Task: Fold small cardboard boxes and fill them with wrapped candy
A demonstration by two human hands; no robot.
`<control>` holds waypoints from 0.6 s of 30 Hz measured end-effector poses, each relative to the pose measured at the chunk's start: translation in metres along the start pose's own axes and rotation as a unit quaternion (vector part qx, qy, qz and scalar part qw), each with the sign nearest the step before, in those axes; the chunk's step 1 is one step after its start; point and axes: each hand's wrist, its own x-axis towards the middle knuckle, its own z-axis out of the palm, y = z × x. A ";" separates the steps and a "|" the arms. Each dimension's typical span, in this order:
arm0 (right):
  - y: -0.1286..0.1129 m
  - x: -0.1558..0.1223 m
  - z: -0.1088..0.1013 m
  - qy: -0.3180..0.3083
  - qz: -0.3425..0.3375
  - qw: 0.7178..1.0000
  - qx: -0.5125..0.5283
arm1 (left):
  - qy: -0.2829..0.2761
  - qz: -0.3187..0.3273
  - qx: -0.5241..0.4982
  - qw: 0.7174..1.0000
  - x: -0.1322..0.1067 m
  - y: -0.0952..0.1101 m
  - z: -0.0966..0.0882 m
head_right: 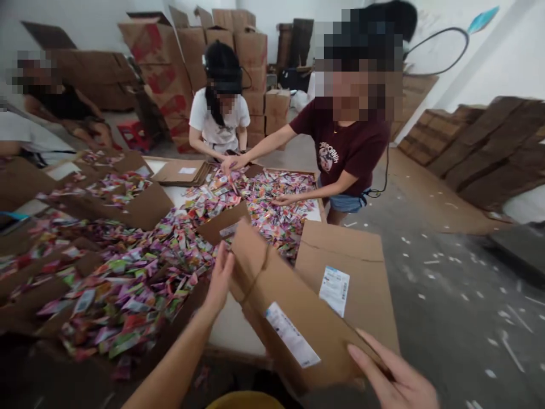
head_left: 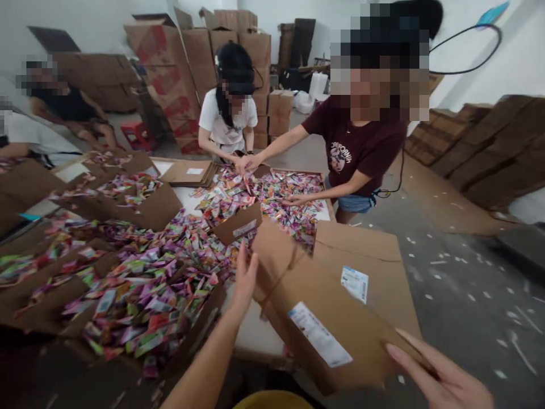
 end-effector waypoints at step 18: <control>0.011 -0.050 0.085 -0.090 0.054 0.993 0.052 | 0.011 -0.064 -0.025 0.998 -0.071 -0.041 -0.089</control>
